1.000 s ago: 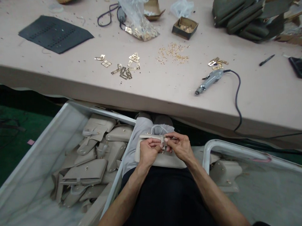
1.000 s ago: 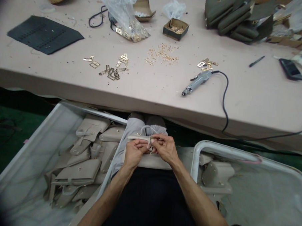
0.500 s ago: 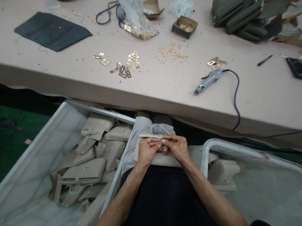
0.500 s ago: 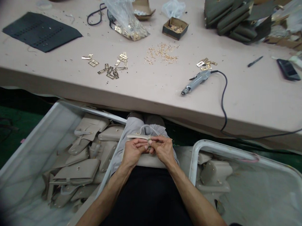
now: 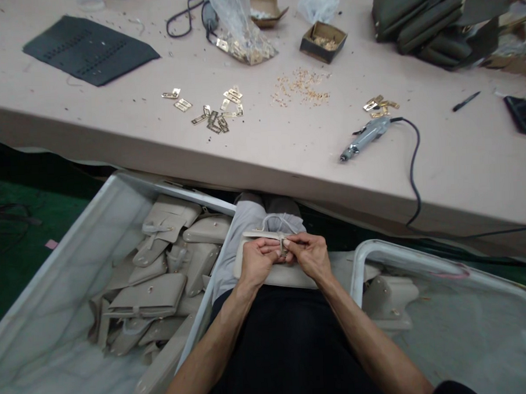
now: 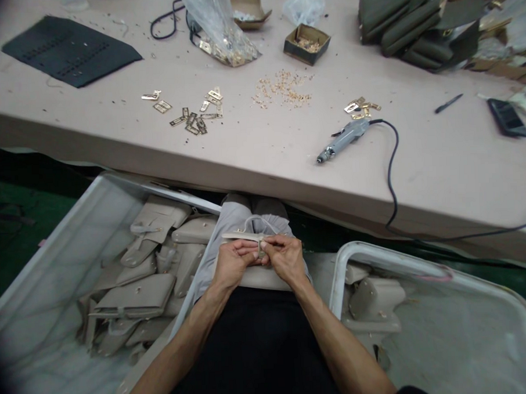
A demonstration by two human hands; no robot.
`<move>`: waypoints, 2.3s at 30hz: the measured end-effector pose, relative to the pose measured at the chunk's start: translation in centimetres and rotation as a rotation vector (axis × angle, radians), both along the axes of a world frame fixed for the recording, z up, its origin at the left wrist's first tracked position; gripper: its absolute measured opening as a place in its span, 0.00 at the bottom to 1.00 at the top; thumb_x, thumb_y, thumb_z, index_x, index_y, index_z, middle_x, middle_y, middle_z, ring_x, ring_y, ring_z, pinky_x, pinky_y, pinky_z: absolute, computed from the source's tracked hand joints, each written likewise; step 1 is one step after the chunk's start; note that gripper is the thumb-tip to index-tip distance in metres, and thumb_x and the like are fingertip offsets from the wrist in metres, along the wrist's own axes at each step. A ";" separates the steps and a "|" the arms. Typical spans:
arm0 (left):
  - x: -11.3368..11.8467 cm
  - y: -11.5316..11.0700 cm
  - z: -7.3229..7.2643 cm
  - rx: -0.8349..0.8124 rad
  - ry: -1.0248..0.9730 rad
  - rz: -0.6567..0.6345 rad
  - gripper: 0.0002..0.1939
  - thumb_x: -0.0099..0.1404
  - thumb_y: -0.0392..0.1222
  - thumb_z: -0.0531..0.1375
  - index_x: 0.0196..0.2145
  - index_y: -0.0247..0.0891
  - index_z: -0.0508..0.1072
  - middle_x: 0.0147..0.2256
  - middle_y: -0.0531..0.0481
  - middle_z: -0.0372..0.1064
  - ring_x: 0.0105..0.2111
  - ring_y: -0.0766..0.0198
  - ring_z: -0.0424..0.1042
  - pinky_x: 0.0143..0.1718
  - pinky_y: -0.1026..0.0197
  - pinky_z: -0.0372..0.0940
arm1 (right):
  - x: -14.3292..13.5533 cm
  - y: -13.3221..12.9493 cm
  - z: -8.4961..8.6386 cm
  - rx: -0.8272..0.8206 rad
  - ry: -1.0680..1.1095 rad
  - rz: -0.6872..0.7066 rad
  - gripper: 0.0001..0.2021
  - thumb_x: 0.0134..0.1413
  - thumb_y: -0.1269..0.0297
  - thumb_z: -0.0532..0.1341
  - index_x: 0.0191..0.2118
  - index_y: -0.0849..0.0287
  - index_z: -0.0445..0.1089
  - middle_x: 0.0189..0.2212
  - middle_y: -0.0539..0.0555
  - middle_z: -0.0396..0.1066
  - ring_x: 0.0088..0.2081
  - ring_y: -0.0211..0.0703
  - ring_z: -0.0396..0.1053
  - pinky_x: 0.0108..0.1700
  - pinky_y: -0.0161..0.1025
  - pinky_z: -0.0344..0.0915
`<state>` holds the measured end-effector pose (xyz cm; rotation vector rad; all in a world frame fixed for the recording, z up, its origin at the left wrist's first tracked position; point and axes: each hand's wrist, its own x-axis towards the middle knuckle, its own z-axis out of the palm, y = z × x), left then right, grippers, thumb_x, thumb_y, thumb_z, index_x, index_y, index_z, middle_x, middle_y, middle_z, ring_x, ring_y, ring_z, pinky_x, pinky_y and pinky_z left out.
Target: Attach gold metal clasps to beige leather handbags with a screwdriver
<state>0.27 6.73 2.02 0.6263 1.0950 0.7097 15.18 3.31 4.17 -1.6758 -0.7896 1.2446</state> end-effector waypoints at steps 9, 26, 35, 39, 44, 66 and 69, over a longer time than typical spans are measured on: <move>0.2 -0.3 -0.5 -0.031 -0.028 0.007 0.16 0.47 0.36 0.74 0.34 0.29 0.79 0.28 0.44 0.81 0.26 0.60 0.80 0.33 0.59 0.79 | 0.2 -0.1 -0.5 0.021 -0.159 0.040 0.14 0.53 0.54 0.70 0.37 0.62 0.80 0.21 0.54 0.75 0.18 0.43 0.71 0.20 0.34 0.66; 0.1 -0.2 -0.4 -0.028 -0.042 0.013 0.17 0.46 0.37 0.75 0.34 0.29 0.80 0.29 0.42 0.82 0.26 0.60 0.81 0.31 0.63 0.78 | -0.2 -0.3 -0.8 0.061 -0.144 0.047 0.14 0.54 0.53 0.69 0.36 0.60 0.78 0.22 0.54 0.75 0.18 0.42 0.71 0.19 0.34 0.64; 0.3 0.0 0.1 -0.079 -0.065 0.053 0.21 0.42 0.40 0.78 0.32 0.28 0.80 0.27 0.42 0.81 0.24 0.59 0.80 0.30 0.60 0.78 | -0.5 -0.3 -0.9 0.053 -0.272 0.040 0.13 0.56 0.54 0.66 0.35 0.60 0.78 0.24 0.54 0.75 0.20 0.40 0.68 0.20 0.34 0.61; 1.0 -0.2 0.2 -0.058 0.005 0.097 0.17 0.43 0.39 0.76 0.30 0.31 0.77 0.22 0.48 0.78 0.20 0.62 0.77 0.25 0.62 0.76 | -0.2 -0.3 -0.8 0.048 -0.321 0.077 0.11 0.55 0.57 0.66 0.38 0.58 0.79 0.27 0.53 0.76 0.23 0.39 0.68 0.23 0.34 0.62; 1.4 -0.6 0.4 -0.024 0.080 0.067 0.12 0.46 0.34 0.70 0.29 0.34 0.73 0.20 0.50 0.75 0.19 0.59 0.77 0.21 0.63 0.72 | -0.1 -0.5 -1.5 -0.012 -0.095 -0.050 0.14 0.47 0.58 0.71 0.40 0.59 0.81 0.30 0.55 0.79 0.29 0.46 0.74 0.31 0.38 0.70; 1.6 -0.1 1.9 -0.057 0.080 0.082 0.11 0.43 0.31 0.62 0.28 0.36 0.74 0.19 0.54 0.72 0.17 0.65 0.71 0.19 0.66 0.66 | 1.0 -2.2 -0.5 0.584 -0.593 0.424 0.14 0.63 0.69 0.62 0.53 0.53 0.76 0.52 0.59 0.75 0.53 0.52 0.73 0.56 0.52 0.72; 1.6 0.1 2.2 -0.093 0.066 0.087 0.09 0.44 0.34 0.64 0.28 0.35 0.76 0.21 0.52 0.74 0.20 0.64 0.73 0.20 0.65 0.68 | 1.1 -2.0 -1.0 0.618 -0.614 0.425 0.14 0.67 0.69 0.59 0.53 0.54 0.76 0.51 0.59 0.76 0.53 0.51 0.74 0.55 0.51 0.73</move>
